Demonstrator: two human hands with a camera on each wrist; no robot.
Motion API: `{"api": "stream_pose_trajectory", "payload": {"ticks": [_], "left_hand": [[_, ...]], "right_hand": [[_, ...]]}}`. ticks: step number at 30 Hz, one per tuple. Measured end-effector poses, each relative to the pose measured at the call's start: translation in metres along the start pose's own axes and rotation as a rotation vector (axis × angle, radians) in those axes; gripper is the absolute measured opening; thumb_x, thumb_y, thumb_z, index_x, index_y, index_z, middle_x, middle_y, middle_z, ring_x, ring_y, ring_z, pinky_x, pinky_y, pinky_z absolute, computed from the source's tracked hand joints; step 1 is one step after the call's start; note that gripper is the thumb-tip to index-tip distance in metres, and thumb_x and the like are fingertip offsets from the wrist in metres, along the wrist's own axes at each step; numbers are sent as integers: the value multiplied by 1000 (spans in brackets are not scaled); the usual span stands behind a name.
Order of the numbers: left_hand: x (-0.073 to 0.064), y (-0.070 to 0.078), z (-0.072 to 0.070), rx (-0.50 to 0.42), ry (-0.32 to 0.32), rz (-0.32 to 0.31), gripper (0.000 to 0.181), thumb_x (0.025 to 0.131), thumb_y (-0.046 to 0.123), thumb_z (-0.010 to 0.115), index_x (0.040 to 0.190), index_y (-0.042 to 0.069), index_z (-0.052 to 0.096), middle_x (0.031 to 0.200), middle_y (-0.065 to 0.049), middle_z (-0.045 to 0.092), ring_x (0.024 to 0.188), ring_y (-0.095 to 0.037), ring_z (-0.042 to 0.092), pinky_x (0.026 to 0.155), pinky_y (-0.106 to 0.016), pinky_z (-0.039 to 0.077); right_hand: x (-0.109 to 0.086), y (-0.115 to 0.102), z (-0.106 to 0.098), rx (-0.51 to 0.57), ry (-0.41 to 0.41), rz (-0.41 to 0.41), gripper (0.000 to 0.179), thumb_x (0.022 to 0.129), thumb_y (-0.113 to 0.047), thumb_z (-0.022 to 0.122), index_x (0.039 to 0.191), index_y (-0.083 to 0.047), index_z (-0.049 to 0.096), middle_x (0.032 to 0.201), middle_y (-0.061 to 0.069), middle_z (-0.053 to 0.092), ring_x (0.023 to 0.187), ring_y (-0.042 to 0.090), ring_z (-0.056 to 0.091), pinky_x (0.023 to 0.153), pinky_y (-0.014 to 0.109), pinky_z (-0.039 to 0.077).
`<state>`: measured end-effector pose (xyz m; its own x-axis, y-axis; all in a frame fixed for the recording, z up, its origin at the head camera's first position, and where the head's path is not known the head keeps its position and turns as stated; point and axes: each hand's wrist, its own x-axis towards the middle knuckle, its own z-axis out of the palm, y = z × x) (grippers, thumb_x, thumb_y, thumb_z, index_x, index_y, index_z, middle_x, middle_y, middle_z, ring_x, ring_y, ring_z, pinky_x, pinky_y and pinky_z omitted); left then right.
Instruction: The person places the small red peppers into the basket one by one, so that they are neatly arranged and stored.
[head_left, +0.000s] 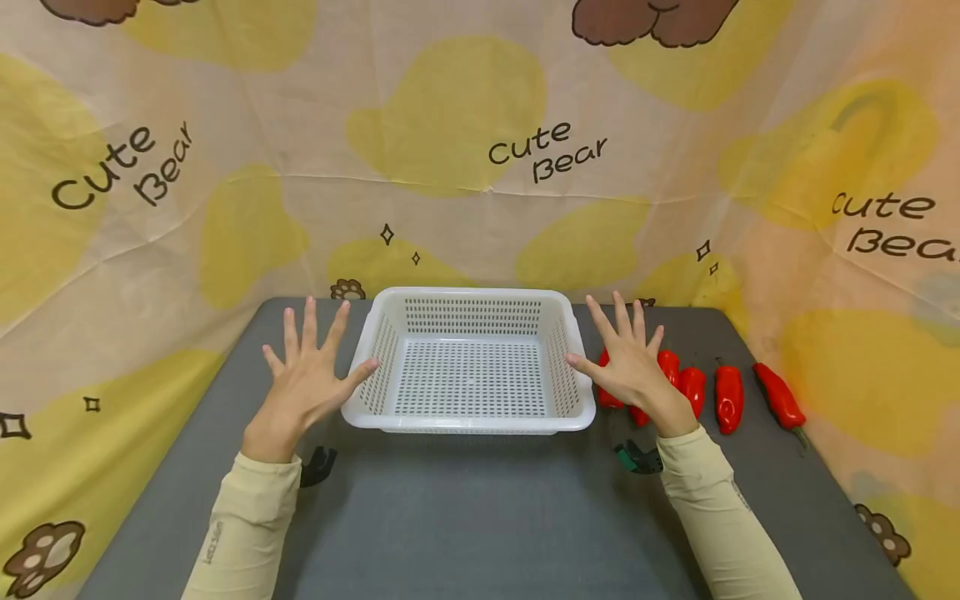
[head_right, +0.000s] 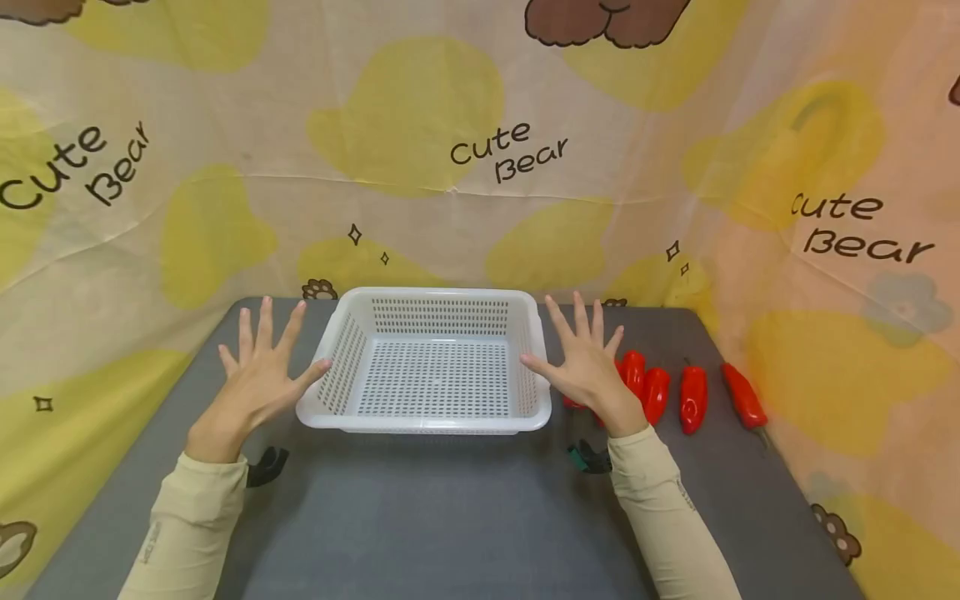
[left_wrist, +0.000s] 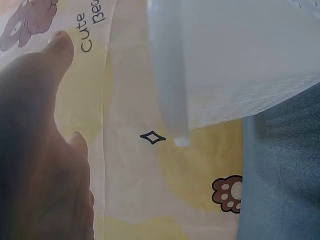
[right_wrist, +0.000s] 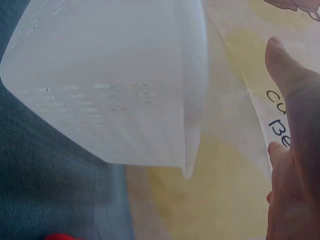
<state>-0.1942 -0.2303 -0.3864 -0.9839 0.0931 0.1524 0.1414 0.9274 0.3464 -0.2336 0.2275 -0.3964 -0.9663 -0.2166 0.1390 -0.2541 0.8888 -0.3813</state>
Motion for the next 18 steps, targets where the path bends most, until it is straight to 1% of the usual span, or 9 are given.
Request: {"api": "stream_pose_trajectory", "payload": {"ticks": [3, 7, 10, 15, 18], "left_hand": [[0, -1, -2, -7, 6, 6, 93, 94, 72, 44, 162, 36, -8, 167, -11, -29, 151, -48, -27, 103, -90, -6], [6, 0, -1, -20, 12, 21, 89, 96, 71, 41, 162, 36, -7, 168, -10, -27, 152, -47, -25, 104, -90, -3], [10, -1, 1, -41, -8, 22, 87, 97, 70, 39, 163, 34, -5, 168, -10, -27, 152, -46, -25, 105, -89, -2], [18, -8, 6, -138, -66, 22, 86, 99, 66, 40, 162, 35, -8, 169, -12, -23, 153, -47, -20, 109, -86, 2], [22, -14, 11, -213, -86, 38, 85, 101, 58, 45, 162, 34, -9, 170, -16, -17, 154, -50, -14, 111, -84, 7]], "right_hand": [[-1, 5, -3, 53, -30, -9, 94, 92, -64, 54, 164, -34, 1, 171, 14, -13, 153, 49, -19, 111, 83, -11], [-1, 14, -7, 111, -61, -17, 90, 95, -60, 52, 164, -34, 1, 171, 12, -15, 154, 47, -20, 113, 82, -9], [0, 23, -7, 156, -68, -30, 87, 97, -56, 52, 164, -31, 2, 172, 14, -12, 155, 46, -18, 114, 82, -4], [3, 39, -4, 249, -83, -58, 82, 100, -47, 53, 165, -27, 6, 172, 16, -8, 155, 45, -17, 111, 85, 0], [5, 47, -4, 268, -111, -65, 80, 101, -44, 53, 165, -25, 9, 171, 18, -6, 155, 47, -15, 110, 85, 1]]}}
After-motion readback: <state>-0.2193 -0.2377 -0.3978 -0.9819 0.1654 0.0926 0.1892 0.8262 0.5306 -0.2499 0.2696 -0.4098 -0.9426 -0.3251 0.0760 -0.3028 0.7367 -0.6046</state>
